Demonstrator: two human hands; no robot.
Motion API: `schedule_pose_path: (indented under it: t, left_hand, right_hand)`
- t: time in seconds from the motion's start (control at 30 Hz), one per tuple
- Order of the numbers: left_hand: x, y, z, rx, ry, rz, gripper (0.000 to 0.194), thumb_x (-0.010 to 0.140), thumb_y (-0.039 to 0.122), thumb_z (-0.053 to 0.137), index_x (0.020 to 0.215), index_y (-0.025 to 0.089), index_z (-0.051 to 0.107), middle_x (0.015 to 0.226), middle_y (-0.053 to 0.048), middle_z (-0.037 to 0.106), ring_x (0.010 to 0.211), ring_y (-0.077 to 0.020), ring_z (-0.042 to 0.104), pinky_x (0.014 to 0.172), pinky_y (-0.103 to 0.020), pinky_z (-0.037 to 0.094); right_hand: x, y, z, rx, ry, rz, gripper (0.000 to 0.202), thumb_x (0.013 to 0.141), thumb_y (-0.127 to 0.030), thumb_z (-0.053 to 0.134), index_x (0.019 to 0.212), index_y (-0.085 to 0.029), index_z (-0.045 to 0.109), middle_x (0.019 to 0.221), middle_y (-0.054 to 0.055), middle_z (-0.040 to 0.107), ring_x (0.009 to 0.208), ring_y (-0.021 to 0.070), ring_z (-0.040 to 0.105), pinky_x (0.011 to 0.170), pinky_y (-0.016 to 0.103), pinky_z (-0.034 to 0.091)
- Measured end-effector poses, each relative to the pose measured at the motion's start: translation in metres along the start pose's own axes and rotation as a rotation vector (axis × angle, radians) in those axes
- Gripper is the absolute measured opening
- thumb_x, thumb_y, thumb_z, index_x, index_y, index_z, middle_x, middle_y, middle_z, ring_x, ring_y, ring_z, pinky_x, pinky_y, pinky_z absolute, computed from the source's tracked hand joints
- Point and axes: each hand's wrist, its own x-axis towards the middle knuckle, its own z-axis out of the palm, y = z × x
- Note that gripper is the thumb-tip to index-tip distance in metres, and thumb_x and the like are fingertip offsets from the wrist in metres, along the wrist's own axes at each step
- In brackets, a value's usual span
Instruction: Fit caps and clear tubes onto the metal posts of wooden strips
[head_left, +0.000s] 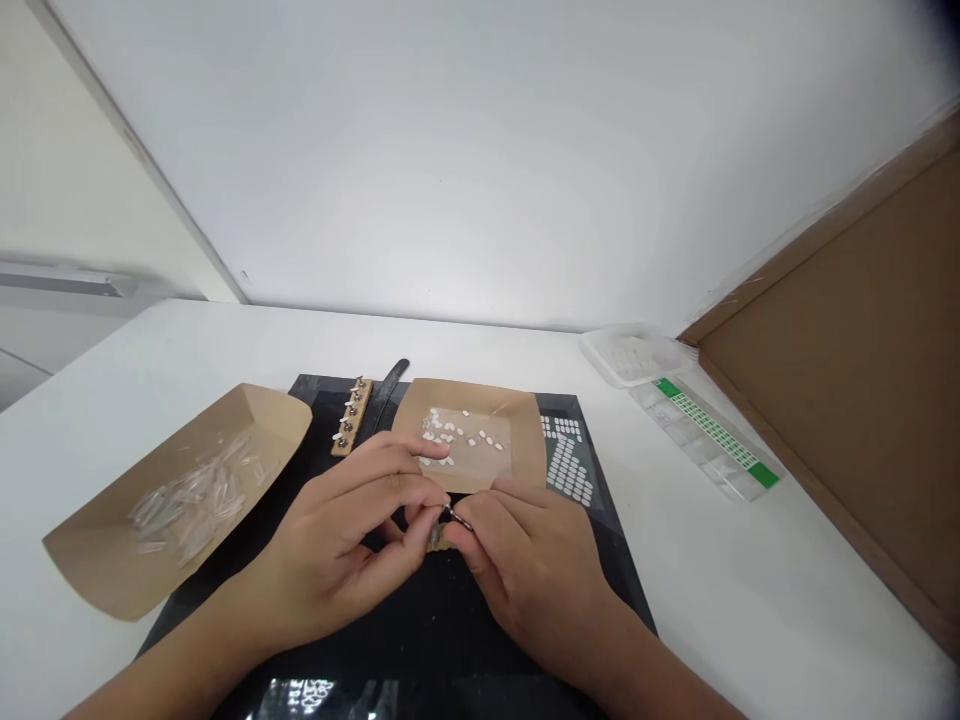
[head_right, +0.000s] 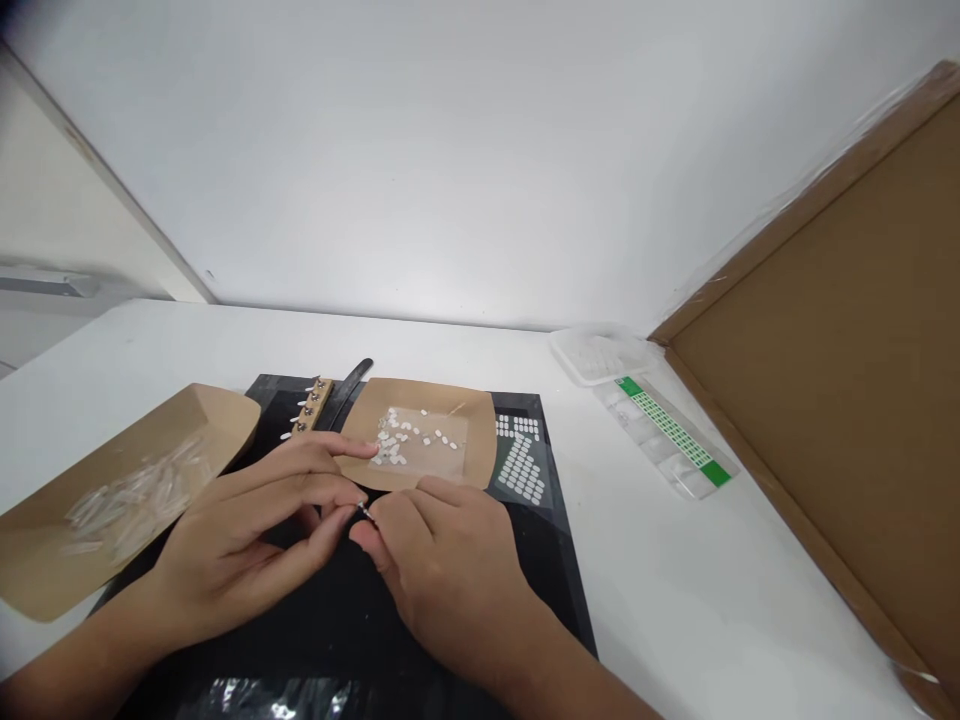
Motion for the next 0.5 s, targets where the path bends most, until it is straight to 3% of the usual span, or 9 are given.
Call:
schedule_pose_path:
  t: [0.27,0.5]
  left_hand:
    - [0.0035,0.0065,0.0013,0.017,0.059,-0.041,0.018,0.09,0.002,0.065,0.09,0.02,0.07,0.065,0.0,0.063,0.107,-0.0253,0.074,0.089,-0.037,0.065]
    - [0.0066,0.0076,0.0037,-0.031,0.115,-0.081,0.019,0.083,0.003,0.066,0.08,0.021,0.068,0.05,0.006,0.051,0.09,-0.0228,0.077,0.091,-0.04,0.064]
  right_hand:
    - [-0.0032,-0.0033,0.0022,0.104,-0.046,0.064,0.033,0.112,-0.025,0.046,0.081,-0.019,0.057,0.072,0.0,0.065,0.064,0.0144,0.051,0.061,0.03,0.03]
    - [-0.0029,-0.0051,0.0041,0.176,-0.099,0.116,0.035,0.113,-0.03,0.043,0.083,-0.019,0.058,0.073,0.0,0.064,0.065,0.0143,0.054,0.063,0.03,0.033]
